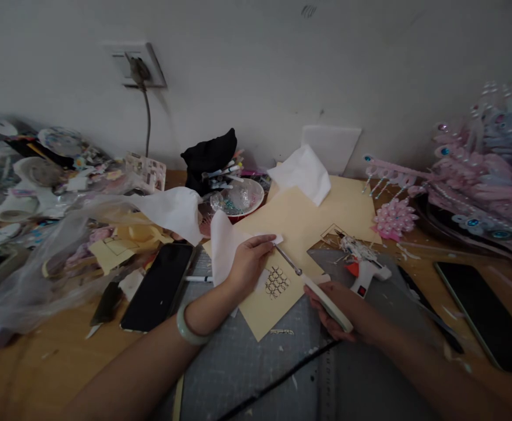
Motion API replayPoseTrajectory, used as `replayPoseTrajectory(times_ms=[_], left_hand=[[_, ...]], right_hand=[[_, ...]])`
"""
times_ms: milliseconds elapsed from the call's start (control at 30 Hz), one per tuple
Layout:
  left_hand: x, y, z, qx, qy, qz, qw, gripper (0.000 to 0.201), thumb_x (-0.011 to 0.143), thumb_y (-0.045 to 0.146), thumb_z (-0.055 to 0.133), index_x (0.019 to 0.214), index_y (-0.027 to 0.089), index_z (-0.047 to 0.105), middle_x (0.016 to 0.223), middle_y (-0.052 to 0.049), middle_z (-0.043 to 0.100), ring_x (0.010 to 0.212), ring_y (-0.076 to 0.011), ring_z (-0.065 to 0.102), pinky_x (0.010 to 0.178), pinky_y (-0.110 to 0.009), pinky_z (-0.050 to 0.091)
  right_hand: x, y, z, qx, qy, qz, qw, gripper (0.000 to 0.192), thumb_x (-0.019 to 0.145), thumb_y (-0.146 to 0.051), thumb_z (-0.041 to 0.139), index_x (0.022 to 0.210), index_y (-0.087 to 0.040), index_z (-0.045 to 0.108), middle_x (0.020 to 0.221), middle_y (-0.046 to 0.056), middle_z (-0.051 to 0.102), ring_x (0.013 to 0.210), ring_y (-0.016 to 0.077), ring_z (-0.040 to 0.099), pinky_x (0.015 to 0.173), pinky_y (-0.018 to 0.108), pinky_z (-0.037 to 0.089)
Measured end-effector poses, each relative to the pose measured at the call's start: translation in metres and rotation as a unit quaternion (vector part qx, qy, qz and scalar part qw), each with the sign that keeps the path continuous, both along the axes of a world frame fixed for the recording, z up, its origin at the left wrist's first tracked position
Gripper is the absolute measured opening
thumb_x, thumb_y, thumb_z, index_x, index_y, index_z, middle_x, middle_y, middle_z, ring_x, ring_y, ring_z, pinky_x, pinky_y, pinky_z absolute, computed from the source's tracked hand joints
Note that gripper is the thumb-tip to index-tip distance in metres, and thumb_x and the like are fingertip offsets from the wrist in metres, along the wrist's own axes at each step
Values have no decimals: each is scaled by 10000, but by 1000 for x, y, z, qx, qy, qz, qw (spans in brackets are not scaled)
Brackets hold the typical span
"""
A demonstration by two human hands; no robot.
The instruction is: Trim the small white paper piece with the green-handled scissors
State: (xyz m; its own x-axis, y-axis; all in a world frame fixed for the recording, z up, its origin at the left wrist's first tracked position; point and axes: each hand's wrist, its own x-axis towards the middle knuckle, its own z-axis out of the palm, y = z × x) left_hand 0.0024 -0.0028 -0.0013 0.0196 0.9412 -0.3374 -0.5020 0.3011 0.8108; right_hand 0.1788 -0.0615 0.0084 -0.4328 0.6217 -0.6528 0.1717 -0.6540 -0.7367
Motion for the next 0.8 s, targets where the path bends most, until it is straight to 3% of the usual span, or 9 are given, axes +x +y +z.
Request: replayPoseTrajectory(times_ms=[233, 500, 800], left_hand=[[0, 1, -2, 17, -13, 2, 1000, 173, 572, 152, 675, 744, 133, 676, 613, -7, 606, 578, -85, 512, 618, -212, 386], [0, 4, -4, 39, -28, 11, 999, 176, 586, 166, 677, 754, 126, 645, 656, -3, 597, 613, -81, 515, 644, -207, 392], [0, 0, -1, 10, -14, 3, 1000, 227, 563, 166, 684, 782, 141, 625, 622, 1, 598, 596, -99, 541, 603, -218, 402]], right_hand=[[2, 0, 4, -9, 45, 2, 999, 430, 660, -583, 482, 532, -190, 365, 274, -80, 401, 174, 52, 303, 258, 170, 247], [1, 3, 13, -94, 73, -6, 993, 384, 761, -471, 397, 508, -184, 366, 252, -72, 377, 158, 46, 272, 249, 157, 194], [-1, 4, 10, -56, 54, -13, 997, 387, 737, -487, 437, 504, -184, 375, 251, -75, 367, 151, 51, 263, 234, 159, 201]])
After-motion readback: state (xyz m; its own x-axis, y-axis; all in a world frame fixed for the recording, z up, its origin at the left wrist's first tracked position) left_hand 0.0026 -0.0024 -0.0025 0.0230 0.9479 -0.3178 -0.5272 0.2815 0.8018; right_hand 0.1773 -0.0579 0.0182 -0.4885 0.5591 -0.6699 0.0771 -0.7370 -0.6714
